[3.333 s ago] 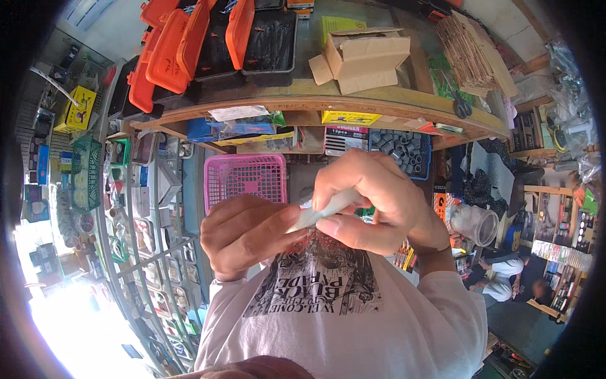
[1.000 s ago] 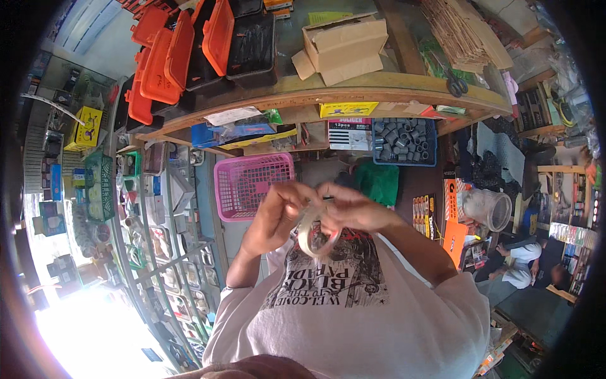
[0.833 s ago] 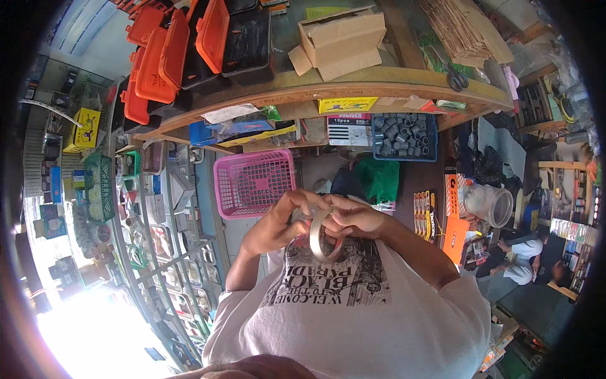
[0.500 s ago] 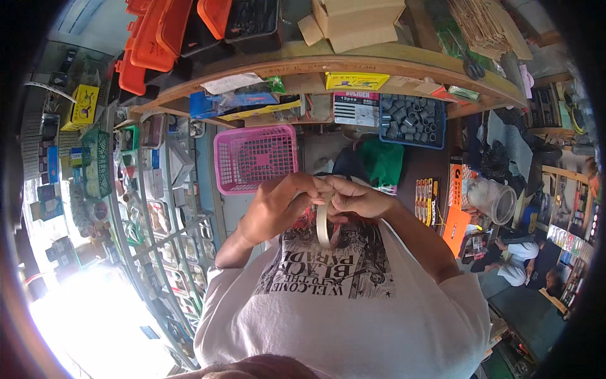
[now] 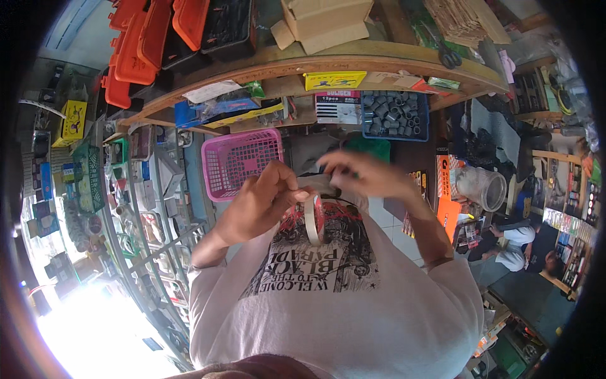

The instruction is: The person assembles a small cardboard box by hand, folding the flaps and applying pieces of tape to secure the structure.

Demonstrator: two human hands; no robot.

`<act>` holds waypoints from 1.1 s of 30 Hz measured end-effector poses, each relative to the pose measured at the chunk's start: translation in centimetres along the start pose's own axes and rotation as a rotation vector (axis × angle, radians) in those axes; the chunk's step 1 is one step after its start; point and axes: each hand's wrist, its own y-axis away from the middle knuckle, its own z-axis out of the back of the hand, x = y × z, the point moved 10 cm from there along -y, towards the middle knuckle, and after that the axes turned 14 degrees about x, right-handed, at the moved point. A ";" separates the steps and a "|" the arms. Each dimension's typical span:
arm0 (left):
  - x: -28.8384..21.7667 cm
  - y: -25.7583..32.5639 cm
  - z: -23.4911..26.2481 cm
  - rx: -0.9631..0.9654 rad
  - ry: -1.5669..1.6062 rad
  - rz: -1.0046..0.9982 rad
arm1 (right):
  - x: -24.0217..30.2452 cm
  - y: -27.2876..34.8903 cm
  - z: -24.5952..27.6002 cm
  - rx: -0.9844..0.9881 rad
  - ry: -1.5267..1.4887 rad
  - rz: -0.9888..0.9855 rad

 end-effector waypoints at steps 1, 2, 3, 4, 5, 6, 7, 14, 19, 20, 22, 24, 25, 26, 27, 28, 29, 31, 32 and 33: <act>0.2 -0.2 0.3 0.009 0.122 -0.007 | 1.2 1.8 3.8 -0.169 0.150 0.013; 0.5 -0.6 0.9 0.020 0.125 -0.018 | 2.5 4.2 7.5 -0.345 0.299 0.018; 1.9 -1.0 0.0 0.183 0.283 0.080 | 3.1 6.6 11.1 -0.540 0.178 -0.093; 2.8 -1.0 -1.1 0.344 0.435 0.180 | 3.6 9.1 14.2 -0.777 0.157 -0.073; 2.9 -1.4 -0.9 0.383 0.344 0.155 | 6.5 11.1 16.7 -0.920 0.442 -0.107; 3.1 -1.8 -1.0 0.388 0.339 0.148 | 7.7 12.8 18.6 -1.059 0.634 -0.139; 3.2 -2.2 -1.1 0.406 0.279 0.139 | 7.3 14.4 20.9 -1.153 0.706 -0.191; 2.8 -3.4 -1.2 0.480 0.262 0.050 | 2.7 15.7 29.2 -1.022 0.910 -0.498; 3.3 -3.7 -1.4 0.557 0.387 0.177 | 3.7 14.8 30.1 -0.928 0.999 -0.723; 3.3 -3.7 -1.3 0.553 0.386 0.175 | 4.1 14.5 30.0 -0.905 1.049 -0.793; 3.4 -3.6 -1.1 0.562 0.357 0.189 | 4.4 14.5 30.1 -0.872 1.022 -0.787; 3.4 -3.5 -0.9 0.573 0.328 0.201 | 4.1 14.7 30.6 -0.839 0.996 -0.783; 3.2 -3.4 -0.8 0.562 0.344 0.193 | 3.5 14.7 30.7 -0.795 0.945 -0.759; 3.1 -3.4 -0.7 0.553 0.360 0.185 | 3.0 14.6 30.8 -0.752 0.894 -0.735; 3.2 -3.2 -0.8 0.549 0.362 0.185 | 2.9 14.8 30.6 -0.748 0.896 -0.733; 3.1 -3.1 -0.6 0.522 0.349 0.180 | 3.5 14.5 30.1 -0.752 0.896 -0.656; 3.1 -3.0 -0.4 0.494 0.336 0.177 | 4.1 14.3 29.6 -0.753 0.895 -0.579; 2.7 -3.0 -0.1 0.484 0.319 0.193 | 4.3 16.1 29.5 -0.762 0.765 -0.466; 2.5 -2.9 0.1 0.493 0.298 0.206 | 5.0 16.9 28.7 -0.780 0.626 -0.368; 2.2 -2.9 0.3 0.491 0.301 0.205 | 6.0 17.3 27.5 -0.777 0.627 -0.369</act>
